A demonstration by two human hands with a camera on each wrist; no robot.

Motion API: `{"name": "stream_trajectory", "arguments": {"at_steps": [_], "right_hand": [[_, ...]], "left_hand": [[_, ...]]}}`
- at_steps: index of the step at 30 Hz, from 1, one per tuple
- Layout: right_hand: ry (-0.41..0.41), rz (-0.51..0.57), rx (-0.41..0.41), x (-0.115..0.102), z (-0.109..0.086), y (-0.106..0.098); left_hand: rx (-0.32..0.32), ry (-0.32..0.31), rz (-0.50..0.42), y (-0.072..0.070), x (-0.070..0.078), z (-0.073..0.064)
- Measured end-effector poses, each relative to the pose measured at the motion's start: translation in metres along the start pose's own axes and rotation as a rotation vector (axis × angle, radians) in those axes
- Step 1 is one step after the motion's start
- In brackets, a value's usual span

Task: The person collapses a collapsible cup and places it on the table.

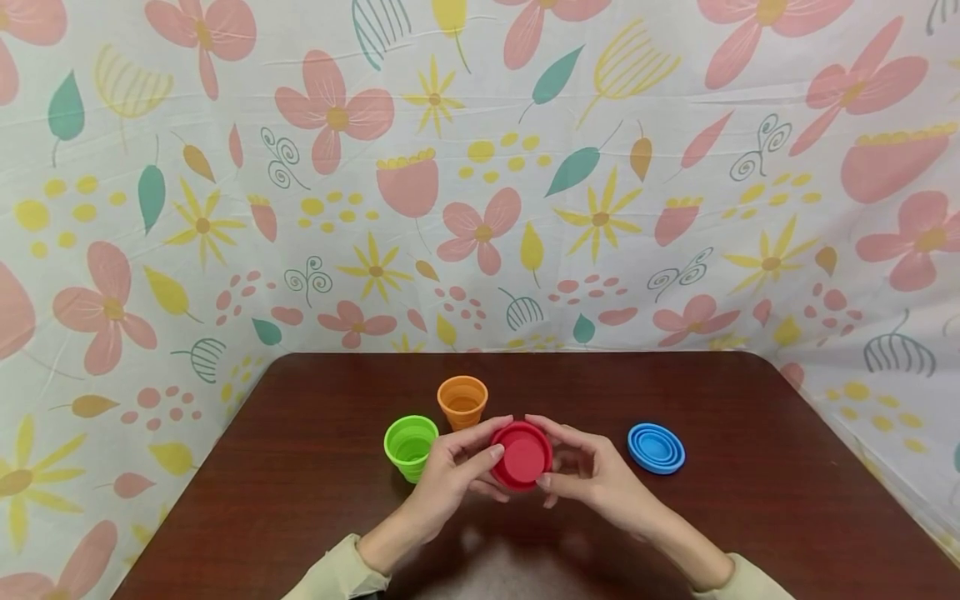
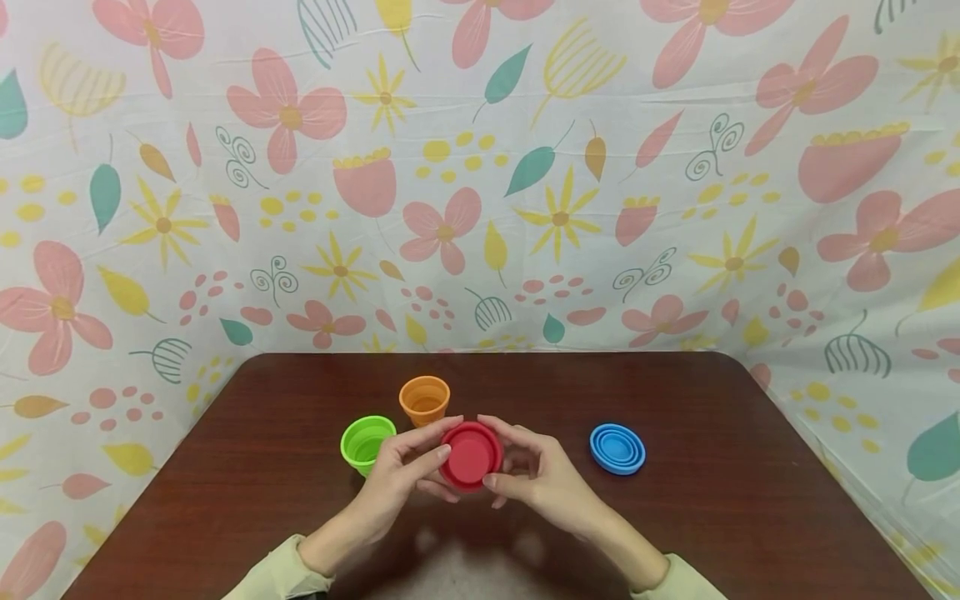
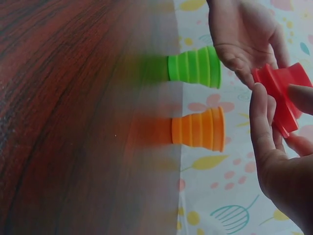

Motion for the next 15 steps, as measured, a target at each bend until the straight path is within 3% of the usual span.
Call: {"name": "stream_trajectory", "arguments": {"at_steps": [9, 15], "right_hand": [[0.047, 0.093, 0.018, 0.0006, -0.0005, -0.0029], [0.080, 0.037, 0.069, 0.0025, 0.0008, -0.0045]], "left_hand": [[0.015, -0.018, 0.002, 0.0019, 0.0010, 0.0009], [0.010, -0.012, 0.012, 0.0033, 0.0017, 0.0016]]}}
Point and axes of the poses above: each hand's wrist, its own z-axis towards the middle knuckle, its own y-axis out of the palm, x = y × z, the point moved 8 cm from there along z, towards the middle knuckle, and after that the axes turned 9 degrees about -z, right-handed, at the moved point
